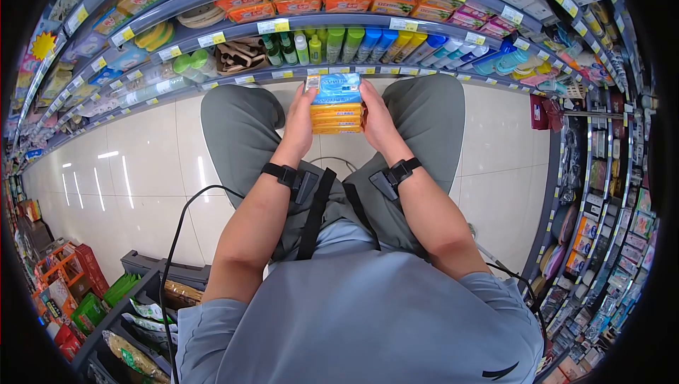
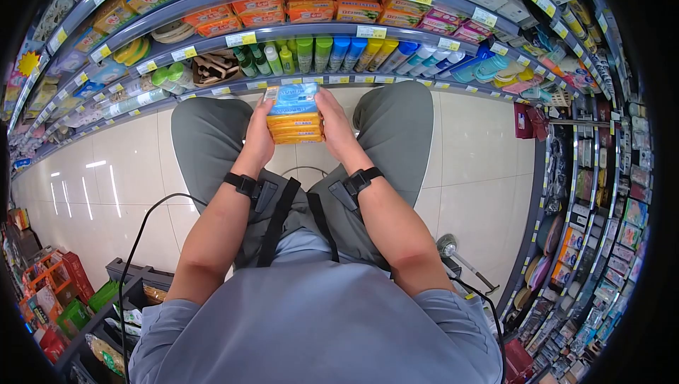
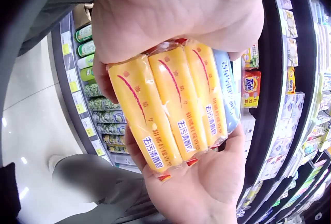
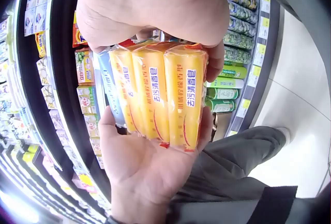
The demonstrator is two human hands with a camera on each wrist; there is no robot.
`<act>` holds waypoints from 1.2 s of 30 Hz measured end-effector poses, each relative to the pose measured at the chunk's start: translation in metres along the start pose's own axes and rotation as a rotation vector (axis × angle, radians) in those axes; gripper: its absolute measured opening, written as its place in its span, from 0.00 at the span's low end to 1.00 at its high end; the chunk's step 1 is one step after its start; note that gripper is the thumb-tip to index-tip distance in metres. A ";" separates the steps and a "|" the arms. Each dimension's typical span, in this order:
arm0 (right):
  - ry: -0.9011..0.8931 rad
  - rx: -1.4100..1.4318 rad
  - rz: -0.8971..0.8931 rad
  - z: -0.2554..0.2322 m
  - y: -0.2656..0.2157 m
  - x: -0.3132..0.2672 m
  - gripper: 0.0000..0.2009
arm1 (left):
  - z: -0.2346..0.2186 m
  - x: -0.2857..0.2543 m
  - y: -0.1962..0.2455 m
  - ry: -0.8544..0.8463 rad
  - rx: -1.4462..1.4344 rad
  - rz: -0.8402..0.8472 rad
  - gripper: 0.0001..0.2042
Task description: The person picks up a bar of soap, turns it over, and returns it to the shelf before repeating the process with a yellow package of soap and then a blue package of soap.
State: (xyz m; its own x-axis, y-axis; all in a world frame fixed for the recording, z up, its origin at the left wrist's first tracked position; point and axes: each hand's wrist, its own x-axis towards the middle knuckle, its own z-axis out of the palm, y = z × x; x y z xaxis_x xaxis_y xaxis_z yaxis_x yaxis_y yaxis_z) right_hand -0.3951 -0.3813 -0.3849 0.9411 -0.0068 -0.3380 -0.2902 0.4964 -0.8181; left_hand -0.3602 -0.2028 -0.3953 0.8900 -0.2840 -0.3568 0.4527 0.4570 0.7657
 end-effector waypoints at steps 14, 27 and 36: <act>-0.001 0.010 0.004 0.002 -0.003 -0.002 0.23 | -0.002 0.001 -0.002 -0.022 0.056 0.031 0.24; 0.021 0.022 0.043 0.004 -0.008 -0.005 0.27 | -0.001 0.001 -0.002 -0.012 0.059 0.023 0.26; 0.011 0.017 -0.036 0.001 -0.004 -0.002 0.33 | 0.002 0.000 -0.007 -0.049 0.206 0.063 0.32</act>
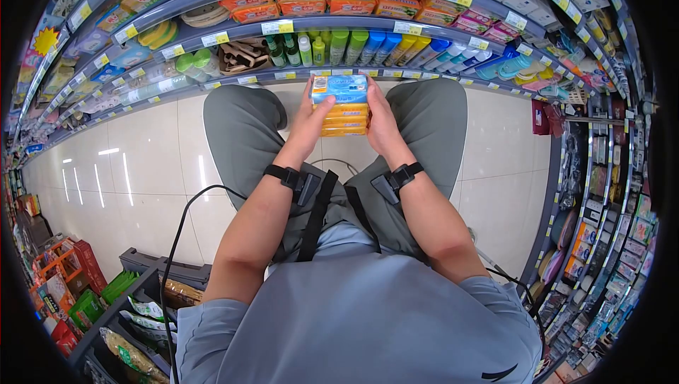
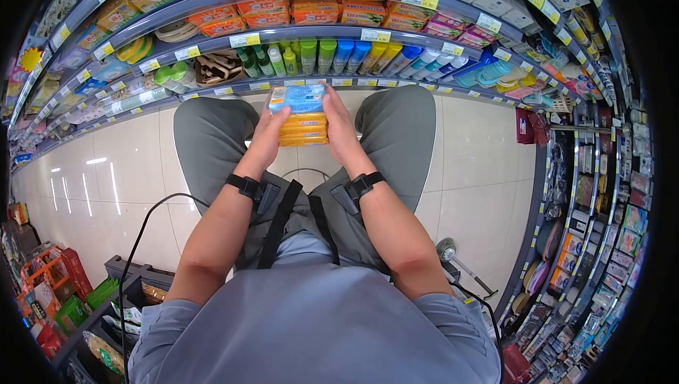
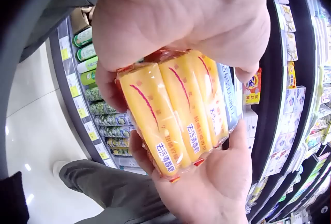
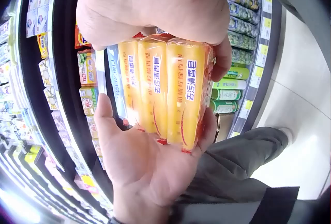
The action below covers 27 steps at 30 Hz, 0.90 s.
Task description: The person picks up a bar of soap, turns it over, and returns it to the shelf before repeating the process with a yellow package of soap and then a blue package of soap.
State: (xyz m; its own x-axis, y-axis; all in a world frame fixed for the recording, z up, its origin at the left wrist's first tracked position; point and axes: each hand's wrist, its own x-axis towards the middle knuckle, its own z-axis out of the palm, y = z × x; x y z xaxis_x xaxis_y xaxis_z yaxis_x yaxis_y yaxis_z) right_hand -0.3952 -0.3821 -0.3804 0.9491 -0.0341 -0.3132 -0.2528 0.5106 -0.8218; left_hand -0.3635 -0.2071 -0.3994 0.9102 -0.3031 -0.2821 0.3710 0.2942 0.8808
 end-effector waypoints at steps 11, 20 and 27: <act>-0.048 -0.083 0.091 0.001 0.000 -0.004 0.30 | -0.010 0.002 -0.004 0.049 0.141 -0.024 0.31; -0.041 -0.052 0.113 0.004 -0.005 -0.008 0.29 | -0.003 -0.004 0.012 -0.033 -0.013 -0.052 0.25; -0.048 -0.213 0.108 -0.002 0.008 -0.004 0.30 | -0.003 -0.005 0.010 -0.007 0.005 -0.083 0.26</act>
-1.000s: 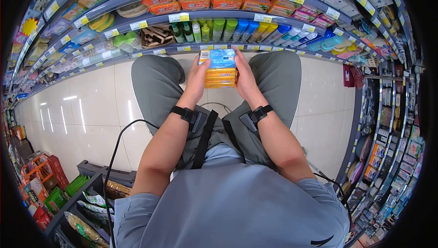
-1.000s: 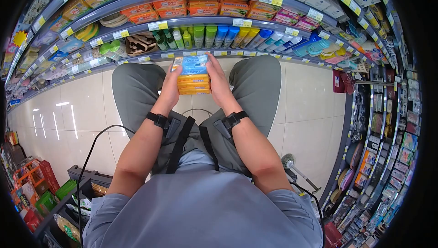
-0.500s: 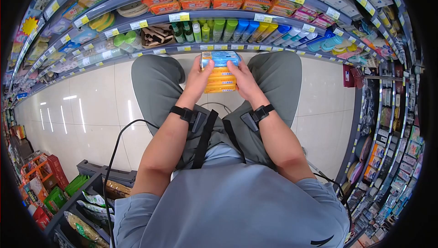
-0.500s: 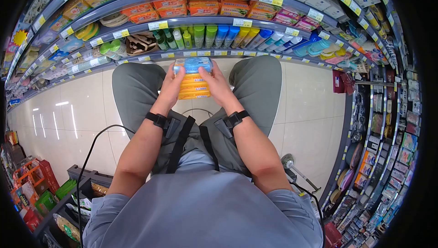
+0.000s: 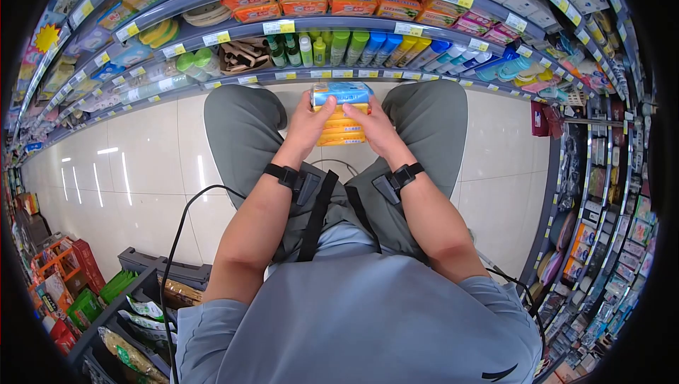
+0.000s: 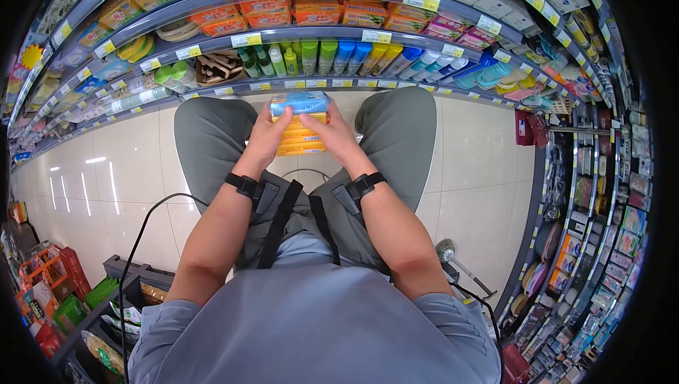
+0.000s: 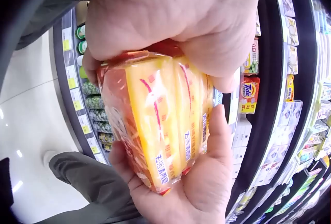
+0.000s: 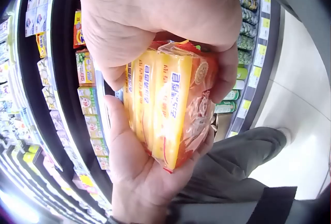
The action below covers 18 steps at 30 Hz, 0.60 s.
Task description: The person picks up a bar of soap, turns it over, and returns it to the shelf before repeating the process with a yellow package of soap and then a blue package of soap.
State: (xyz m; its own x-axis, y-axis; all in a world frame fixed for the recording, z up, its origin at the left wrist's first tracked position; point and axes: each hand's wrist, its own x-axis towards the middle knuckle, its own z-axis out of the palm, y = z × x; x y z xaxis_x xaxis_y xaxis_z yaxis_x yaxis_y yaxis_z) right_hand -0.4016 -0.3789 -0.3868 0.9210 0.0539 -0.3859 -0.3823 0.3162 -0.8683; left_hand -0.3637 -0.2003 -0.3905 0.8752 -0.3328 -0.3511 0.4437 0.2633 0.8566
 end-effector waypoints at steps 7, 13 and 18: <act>0.016 0.149 0.047 0.002 -0.006 0.002 0.29 | -0.004 0.006 -0.010 0.029 -0.004 0.001 0.28; 0.008 0.089 0.026 0.001 -0.001 0.004 0.29 | -0.007 0.009 -0.014 0.039 -0.033 -0.042 0.30; 0.145 -0.060 -0.060 0.007 -0.003 0.005 0.26 | -0.005 0.010 -0.013 0.027 -0.079 -0.076 0.31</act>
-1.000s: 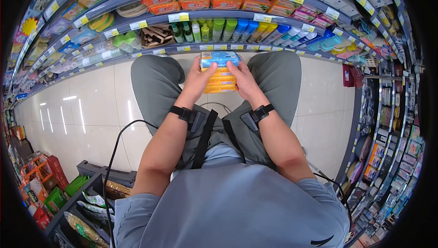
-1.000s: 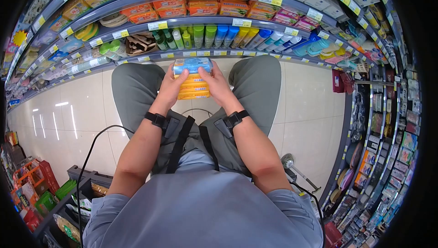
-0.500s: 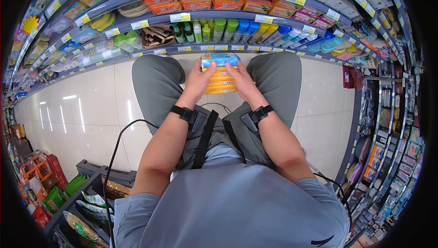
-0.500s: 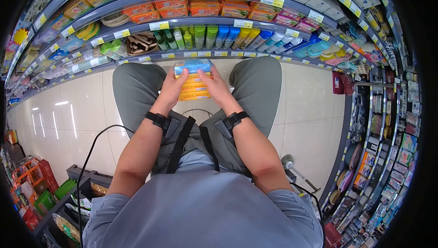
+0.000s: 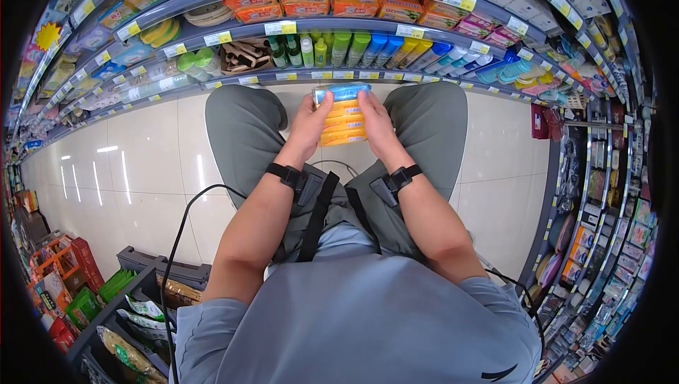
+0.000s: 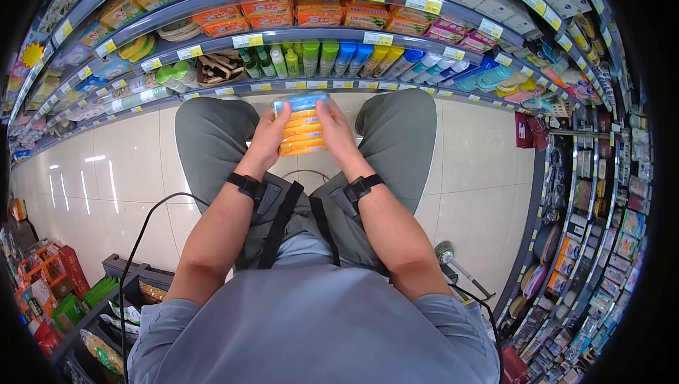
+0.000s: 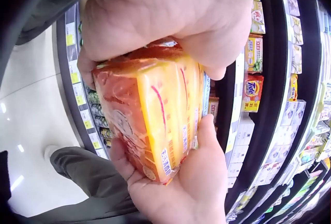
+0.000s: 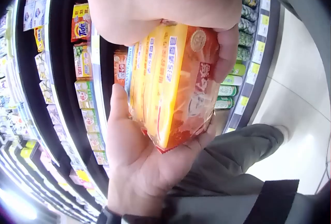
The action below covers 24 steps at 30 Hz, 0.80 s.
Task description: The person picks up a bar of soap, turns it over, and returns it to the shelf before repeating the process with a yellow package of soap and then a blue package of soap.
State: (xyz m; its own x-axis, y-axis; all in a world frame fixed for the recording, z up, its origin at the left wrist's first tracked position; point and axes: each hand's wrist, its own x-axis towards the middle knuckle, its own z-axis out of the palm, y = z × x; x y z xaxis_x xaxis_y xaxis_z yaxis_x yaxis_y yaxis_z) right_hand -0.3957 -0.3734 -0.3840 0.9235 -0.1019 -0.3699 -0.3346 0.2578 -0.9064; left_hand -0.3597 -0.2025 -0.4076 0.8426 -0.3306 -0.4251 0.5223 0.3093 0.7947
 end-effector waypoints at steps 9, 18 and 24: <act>0.151 0.388 0.271 -0.015 -0.006 0.007 0.29 | -0.007 -0.003 0.020 -0.157 -0.182 -0.027 0.24; -0.071 0.666 0.354 -0.021 -0.006 0.001 0.31 | -0.007 -0.007 0.018 -0.249 -0.172 -0.002 0.24; -0.224 0.627 0.386 -0.018 -0.006 0.000 0.33 | -0.010 -0.003 0.000 -0.293 0.004 0.023 0.43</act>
State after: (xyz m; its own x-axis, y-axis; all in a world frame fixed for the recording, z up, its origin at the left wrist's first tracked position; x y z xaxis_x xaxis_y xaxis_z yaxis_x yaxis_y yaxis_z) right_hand -0.3966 -0.3923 -0.3820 0.8009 0.2860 -0.5261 -0.5341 0.7386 -0.4114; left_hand -0.3611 -0.1924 -0.4108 0.7802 -0.5670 -0.2642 0.5026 0.3166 0.8045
